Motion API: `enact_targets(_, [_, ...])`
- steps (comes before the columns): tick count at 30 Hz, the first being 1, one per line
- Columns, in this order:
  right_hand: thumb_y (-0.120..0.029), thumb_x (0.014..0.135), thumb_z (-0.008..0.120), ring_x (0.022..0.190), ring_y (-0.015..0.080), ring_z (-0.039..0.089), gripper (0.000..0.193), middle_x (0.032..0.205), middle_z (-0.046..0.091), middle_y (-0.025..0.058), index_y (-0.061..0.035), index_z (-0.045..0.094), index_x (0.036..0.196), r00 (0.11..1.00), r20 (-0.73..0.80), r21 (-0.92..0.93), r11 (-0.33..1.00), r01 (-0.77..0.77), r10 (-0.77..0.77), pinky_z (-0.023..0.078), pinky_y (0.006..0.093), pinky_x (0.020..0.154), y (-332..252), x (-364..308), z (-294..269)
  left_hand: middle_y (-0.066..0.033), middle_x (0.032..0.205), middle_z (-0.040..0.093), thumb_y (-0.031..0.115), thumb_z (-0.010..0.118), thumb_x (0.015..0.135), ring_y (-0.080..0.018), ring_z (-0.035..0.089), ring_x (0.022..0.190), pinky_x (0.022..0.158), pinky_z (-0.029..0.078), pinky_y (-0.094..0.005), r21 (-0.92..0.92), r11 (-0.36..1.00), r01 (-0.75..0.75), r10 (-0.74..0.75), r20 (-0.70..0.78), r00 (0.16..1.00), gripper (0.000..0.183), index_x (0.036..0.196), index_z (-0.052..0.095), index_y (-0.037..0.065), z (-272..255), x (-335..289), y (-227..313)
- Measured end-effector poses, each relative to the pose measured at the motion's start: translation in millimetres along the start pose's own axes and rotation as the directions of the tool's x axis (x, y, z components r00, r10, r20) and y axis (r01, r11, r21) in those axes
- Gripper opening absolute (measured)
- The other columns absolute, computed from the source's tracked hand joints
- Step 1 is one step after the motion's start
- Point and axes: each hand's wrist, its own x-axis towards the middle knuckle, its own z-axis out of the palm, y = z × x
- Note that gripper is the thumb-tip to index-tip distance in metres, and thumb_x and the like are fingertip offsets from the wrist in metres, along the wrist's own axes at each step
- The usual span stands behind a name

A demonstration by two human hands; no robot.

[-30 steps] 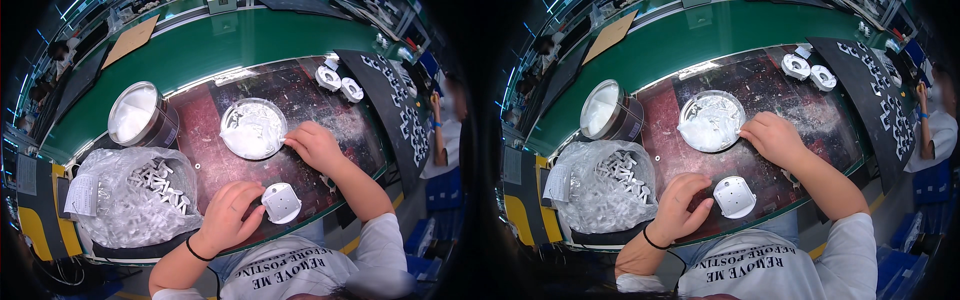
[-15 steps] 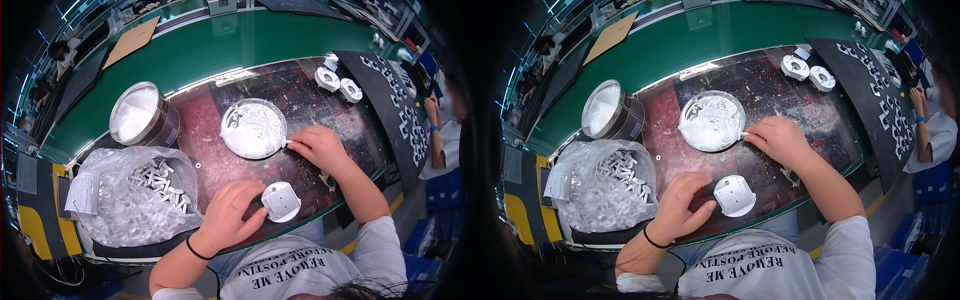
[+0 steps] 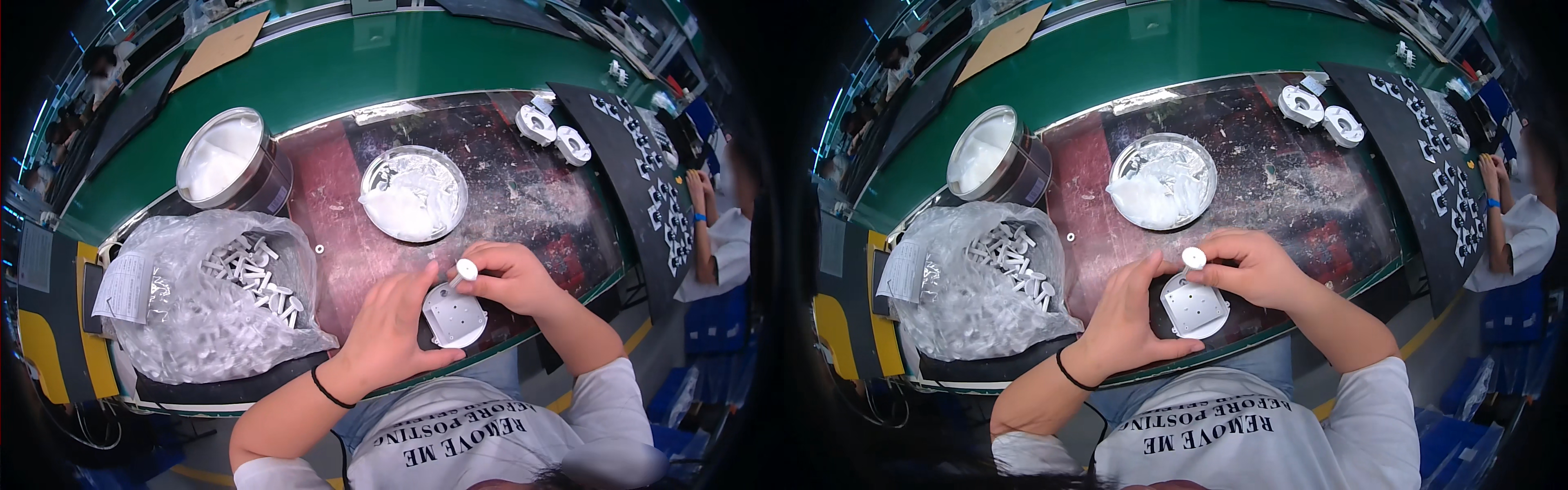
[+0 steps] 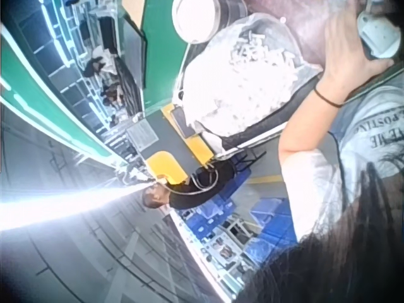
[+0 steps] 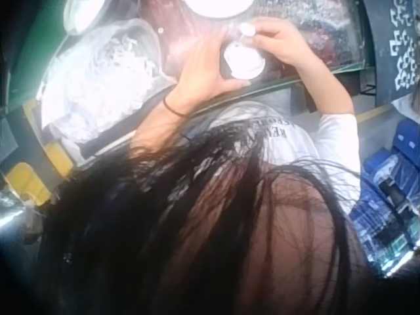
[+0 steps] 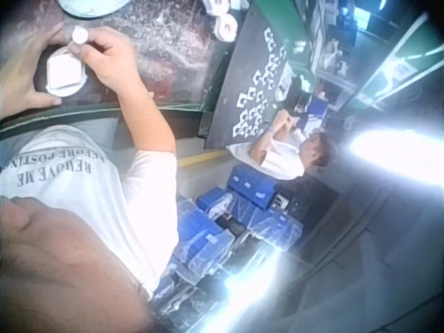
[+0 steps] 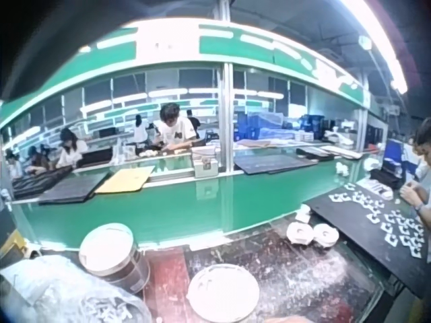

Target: The person assembles small white plastic components at a workstation. They pick up a base part, insert a small white cylindrical piece into a hole, and place the assembled unit on a black mat. The person repeats this process with multiple components throughout the clip.

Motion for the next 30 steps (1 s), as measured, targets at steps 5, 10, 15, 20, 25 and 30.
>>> enact_targets(5, [-0.005, 0.076, 0.069, 0.082, 0.0181, 0.062, 0.016, 0.085, 0.066, 0.0080, -0.0023, 0.069, 0.092, 0.998, 0.014, -0.039, 0.997, 0.062, -0.061, 0.047, 0.0299, 0.073, 4.3, -0.5, 1.8, -0.0164, 0.119, 0.052, 0.032, 0.084, 0.059, -0.0349, 0.050, 0.108, 0.094, 0.036, -0.0456, 0.021, 1.000, -0.014, 0.013, 0.023, 1.000, 0.114, 0.143, 0.012, 0.006, -0.6, 2.0, -0.8])
enact_targets(10, [-0.004, 0.074, 0.069, 0.080, 0.0209, 0.062, 0.018, 0.082, 0.066, 0.0079, -0.0037, 0.069, 0.091, 0.987, 0.039, -0.099, 0.983, 0.157, -0.154, 0.048, 0.0323, 0.073, 3.3, 2.1, 2.6, -0.0157, 0.117, 0.054, 0.031, 0.085, 0.059, -0.0337, 0.052, 0.105, 0.091, 0.037, -0.0447, 0.034, 0.999, -0.016, 0.014, 0.039, 0.999, 0.119, 0.145, 0.006, 0.008, -2.1, 2.0, -0.5])
enact_targets(15, [-0.004, 0.073, 0.068, 0.085, 0.0219, 0.060, 0.016, 0.082, 0.067, 0.0061, -0.0052, 0.070, 0.089, 0.981, 0.034, -0.252, 0.949, 0.192, -0.189, 0.047, 0.0343, 0.077, -4.2, 2.3, 2.8, -0.0157, 0.116, 0.054, 0.029, 0.085, 0.060, -0.0336, 0.053, 0.104, 0.090, 0.037, -0.0447, 0.002, 1.000, -0.019, 0.018, 0.053, 0.998, 0.120, 0.145, 0.004, 0.008, -1.6, 2.5, -2.3])
enact_targets(20, [-0.015, 0.068, 0.074, 0.092, 0.0228, 0.056, 0.035, 0.097, 0.065, 0.0092, -0.0019, 0.067, 0.100, 0.974, 0.100, -0.298, 0.928, 0.222, -0.201, 0.042, 0.0349, 0.084, -0.8, -0.1, -9.6, -0.0140, 0.117, 0.054, 0.027, 0.084, 0.060, -0.0339, 0.051, 0.107, 0.093, 0.036, -0.0454, -0.071, 0.997, -0.007, 0.009, 0.031, 0.999, 0.111, 0.143, 0.013, 0.006, 0.5, 2.1, -2.9])
enact_targets(25, [-0.011, 0.070, 0.064, 0.093, 0.0208, 0.056, 0.039, 0.105, 0.062, 0.0114, 0.0003, 0.064, 0.108, 0.995, -0.030, -0.081, 0.992, 0.094, -0.097, 0.042, 0.0319, 0.085, 3.5, -15.0, -30.6, -0.0167, 0.115, 0.056, 0.025, 0.085, 0.059, -0.0344, 0.055, 0.103, 0.090, 0.037, -0.0454, -0.030, 0.999, -0.026, 0.027, 0.031, 0.999, 0.120, 0.145, 0.004, 0.008, -0.3, 1.5, -3.6])
enact_targets(30, [-0.013, 0.075, 0.062, 0.089, 0.0167, 0.055, 0.032, 0.096, 0.061, 0.0090, 0.0012, 0.065, 0.104, 0.973, -0.207, 0.075, 0.990, 0.123, -0.105, 0.042, 0.0286, 0.080, 9.9, -20.6, -36.4, -0.0187, 0.116, 0.053, 0.026, 0.084, 0.057, -0.0358, 0.054, 0.101, 0.089, 0.041, -0.0437, -0.062, 0.995, 0.081, -0.082, -0.016, 0.996, 0.102, 0.138, 0.027, 0.004, -17.8, 3.7, 11.2])
